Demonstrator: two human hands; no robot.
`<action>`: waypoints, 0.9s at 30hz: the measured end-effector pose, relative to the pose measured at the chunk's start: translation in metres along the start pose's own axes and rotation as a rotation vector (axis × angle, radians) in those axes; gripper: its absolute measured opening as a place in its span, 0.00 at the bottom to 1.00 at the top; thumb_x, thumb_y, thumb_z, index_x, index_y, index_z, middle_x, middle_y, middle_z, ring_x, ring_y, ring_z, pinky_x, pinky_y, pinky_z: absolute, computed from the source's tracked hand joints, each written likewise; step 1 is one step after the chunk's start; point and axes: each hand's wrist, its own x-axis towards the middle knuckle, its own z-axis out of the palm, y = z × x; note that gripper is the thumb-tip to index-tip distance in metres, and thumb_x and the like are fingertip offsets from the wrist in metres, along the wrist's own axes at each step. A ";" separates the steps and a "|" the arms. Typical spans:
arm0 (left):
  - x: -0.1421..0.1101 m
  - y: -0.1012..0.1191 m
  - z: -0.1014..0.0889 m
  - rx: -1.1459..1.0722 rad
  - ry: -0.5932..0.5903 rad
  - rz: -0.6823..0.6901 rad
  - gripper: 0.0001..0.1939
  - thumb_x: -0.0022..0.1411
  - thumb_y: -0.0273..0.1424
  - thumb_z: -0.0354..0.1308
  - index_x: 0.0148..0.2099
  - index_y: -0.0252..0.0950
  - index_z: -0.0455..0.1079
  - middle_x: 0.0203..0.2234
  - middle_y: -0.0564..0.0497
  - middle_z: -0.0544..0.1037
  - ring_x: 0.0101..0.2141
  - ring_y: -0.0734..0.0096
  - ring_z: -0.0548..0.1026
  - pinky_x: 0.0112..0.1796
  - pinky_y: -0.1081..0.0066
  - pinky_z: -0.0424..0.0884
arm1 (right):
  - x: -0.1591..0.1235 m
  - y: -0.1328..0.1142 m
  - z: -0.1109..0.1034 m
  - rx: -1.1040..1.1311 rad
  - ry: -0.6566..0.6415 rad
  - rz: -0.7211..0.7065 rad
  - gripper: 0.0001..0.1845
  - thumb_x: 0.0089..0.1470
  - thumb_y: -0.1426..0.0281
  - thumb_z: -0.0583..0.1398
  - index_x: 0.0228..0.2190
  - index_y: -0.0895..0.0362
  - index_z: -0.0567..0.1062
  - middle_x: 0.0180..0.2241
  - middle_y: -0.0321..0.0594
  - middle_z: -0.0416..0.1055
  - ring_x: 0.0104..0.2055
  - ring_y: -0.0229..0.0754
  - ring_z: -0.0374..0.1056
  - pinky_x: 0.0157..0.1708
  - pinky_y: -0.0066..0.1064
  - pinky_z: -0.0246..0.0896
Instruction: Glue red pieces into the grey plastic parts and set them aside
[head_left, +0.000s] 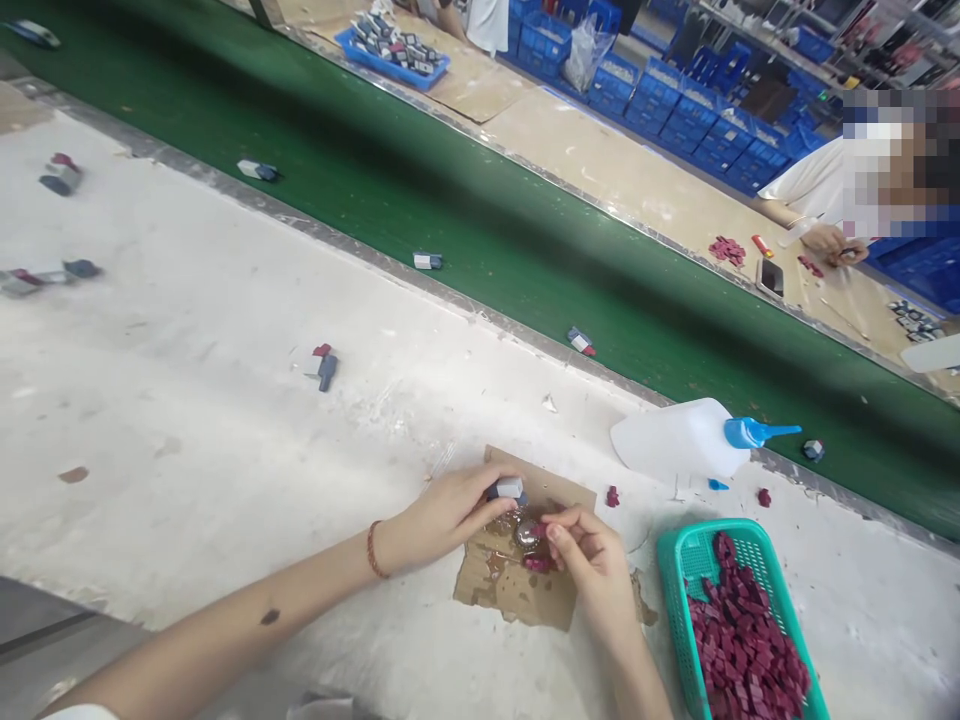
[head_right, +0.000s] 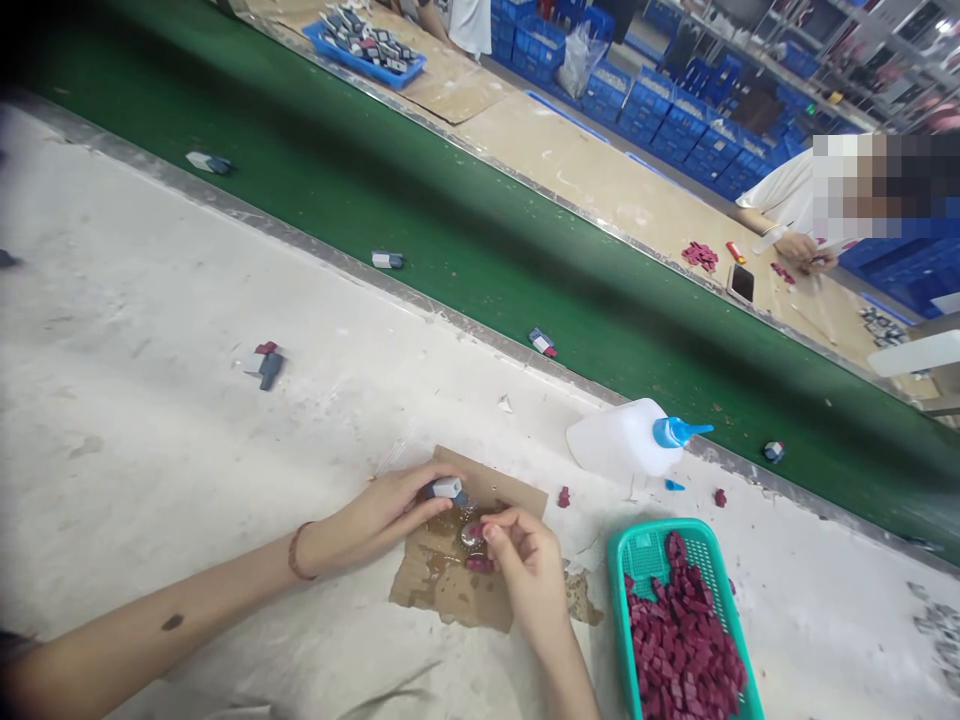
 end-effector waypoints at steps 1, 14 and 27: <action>0.000 -0.001 0.000 0.043 0.005 0.030 0.13 0.71 0.36 0.44 0.50 0.38 0.65 0.40 0.47 0.78 0.38 0.63 0.75 0.40 0.66 0.70 | 0.001 0.000 -0.001 0.066 0.023 0.014 0.22 0.51 0.49 0.64 0.29 0.57 0.76 0.18 0.33 0.66 0.19 0.36 0.60 0.20 0.26 0.58; -0.002 -0.013 0.009 0.257 0.049 0.257 0.14 0.73 0.37 0.42 0.44 0.36 0.65 0.35 0.45 0.79 0.34 0.63 0.78 0.35 0.67 0.72 | 0.005 -0.008 0.017 0.239 0.149 -0.058 0.19 0.49 0.53 0.67 0.26 0.56 0.74 0.16 0.31 0.65 0.17 0.34 0.58 0.18 0.25 0.57; -0.002 -0.013 0.008 0.308 -0.026 0.246 0.18 0.74 0.41 0.39 0.46 0.35 0.65 0.35 0.44 0.79 0.35 0.62 0.78 0.35 0.66 0.72 | 0.010 -0.007 0.028 0.183 0.114 -0.043 0.21 0.49 0.51 0.65 0.27 0.56 0.75 0.18 0.32 0.66 0.19 0.34 0.60 0.17 0.24 0.56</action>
